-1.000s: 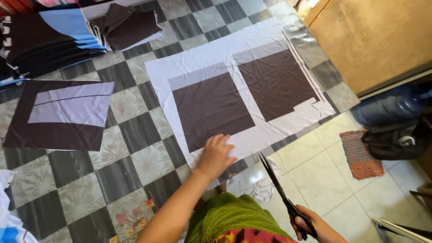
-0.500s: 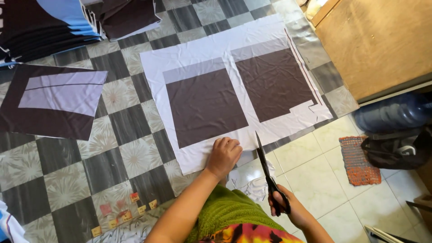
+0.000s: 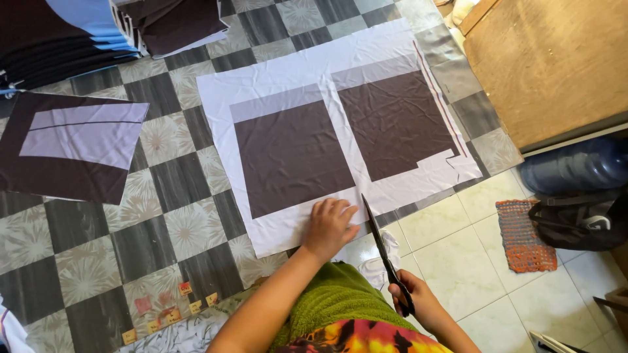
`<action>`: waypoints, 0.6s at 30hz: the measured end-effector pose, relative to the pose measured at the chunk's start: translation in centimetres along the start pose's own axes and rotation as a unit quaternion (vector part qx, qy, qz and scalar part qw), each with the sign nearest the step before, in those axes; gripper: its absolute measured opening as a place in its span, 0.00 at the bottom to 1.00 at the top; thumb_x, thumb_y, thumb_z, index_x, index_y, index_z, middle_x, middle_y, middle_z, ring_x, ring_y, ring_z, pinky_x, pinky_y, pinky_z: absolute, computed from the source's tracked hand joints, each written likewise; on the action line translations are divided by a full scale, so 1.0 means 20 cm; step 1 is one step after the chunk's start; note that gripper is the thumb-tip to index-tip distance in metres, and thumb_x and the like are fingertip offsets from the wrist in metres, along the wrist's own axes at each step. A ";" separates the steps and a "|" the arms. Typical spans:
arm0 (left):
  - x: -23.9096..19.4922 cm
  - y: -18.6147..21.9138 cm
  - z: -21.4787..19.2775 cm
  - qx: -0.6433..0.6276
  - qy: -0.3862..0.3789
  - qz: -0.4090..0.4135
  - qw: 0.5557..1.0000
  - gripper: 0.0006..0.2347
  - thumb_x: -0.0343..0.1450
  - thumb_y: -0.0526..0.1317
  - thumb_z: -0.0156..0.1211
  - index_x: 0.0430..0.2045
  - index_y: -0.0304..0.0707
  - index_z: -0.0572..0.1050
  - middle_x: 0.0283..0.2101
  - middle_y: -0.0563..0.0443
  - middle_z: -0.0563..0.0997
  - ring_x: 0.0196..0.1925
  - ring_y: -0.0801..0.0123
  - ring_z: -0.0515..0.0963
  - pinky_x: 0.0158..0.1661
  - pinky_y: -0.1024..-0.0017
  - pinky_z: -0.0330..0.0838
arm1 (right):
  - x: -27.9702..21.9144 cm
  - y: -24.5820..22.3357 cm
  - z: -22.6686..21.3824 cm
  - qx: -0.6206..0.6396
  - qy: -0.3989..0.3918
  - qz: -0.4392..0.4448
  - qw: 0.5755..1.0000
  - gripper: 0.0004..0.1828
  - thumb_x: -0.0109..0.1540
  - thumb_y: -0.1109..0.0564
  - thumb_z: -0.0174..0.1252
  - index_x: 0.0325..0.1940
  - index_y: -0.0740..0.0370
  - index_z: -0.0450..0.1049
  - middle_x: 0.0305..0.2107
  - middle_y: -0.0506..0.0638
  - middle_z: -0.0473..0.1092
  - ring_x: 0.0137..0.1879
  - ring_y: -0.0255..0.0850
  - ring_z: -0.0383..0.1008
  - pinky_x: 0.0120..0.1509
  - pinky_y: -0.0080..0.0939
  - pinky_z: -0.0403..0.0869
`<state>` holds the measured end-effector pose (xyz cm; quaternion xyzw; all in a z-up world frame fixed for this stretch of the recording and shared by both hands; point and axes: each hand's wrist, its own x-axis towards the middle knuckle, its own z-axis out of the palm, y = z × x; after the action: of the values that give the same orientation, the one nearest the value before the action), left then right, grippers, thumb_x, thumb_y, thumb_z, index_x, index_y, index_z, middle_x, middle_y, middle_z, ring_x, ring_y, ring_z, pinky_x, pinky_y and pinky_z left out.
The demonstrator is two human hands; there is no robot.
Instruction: The person lays out a large white fabric with brown patterned sections on a tiled floor. Using large scissors, they cut along the marked lines to separate the patterned pieces from the surrounding white fabric. The cut pieces are set aside as the person continues cutting the remaining sections.
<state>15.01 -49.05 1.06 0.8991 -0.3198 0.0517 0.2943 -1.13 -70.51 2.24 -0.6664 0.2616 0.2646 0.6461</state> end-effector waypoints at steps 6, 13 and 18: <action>0.07 0.02 0.12 0.034 0.074 0.039 0.996 0.04 0.64 0.39 0.64 0.27 0.43 0.77 0.35 0.54 0.75 0.38 0.60 0.70 0.36 0.64 0.63 | -0.01 -0.11 -0.02 -0.008 -0.034 -0.005 0.999 0.22 0.54 0.43 0.61 0.26 0.61 0.61 0.15 0.53 0.64 0.16 0.41 0.66 0.21 0.36 0.60; 0.08 0.04 0.04 0.034 0.143 0.081 0.986 0.03 0.65 0.36 0.63 0.25 0.43 0.75 0.34 0.54 0.76 0.35 0.61 0.70 0.37 0.66 0.63 | 0.08 -0.23 -0.02 -0.013 -0.058 0.014 0.998 0.20 0.55 0.44 0.58 0.30 0.63 0.62 0.17 0.53 0.64 0.19 0.42 0.66 0.23 0.37 0.61; 0.08 0.03 0.04 0.035 0.148 0.090 0.984 0.05 0.64 0.36 0.65 0.27 0.43 0.74 0.34 0.54 0.75 0.35 0.62 0.70 0.37 0.67 0.62 | 0.10 -0.22 -0.04 -0.034 -0.039 -0.002 0.999 0.20 0.55 0.45 0.59 0.27 0.61 0.60 0.12 0.52 0.64 0.14 0.42 0.66 0.21 0.37 0.62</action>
<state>15.83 -50.77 1.16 0.8588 -0.3504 0.2218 0.3008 3.38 -71.11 4.00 -0.6776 0.2256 0.2979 0.6335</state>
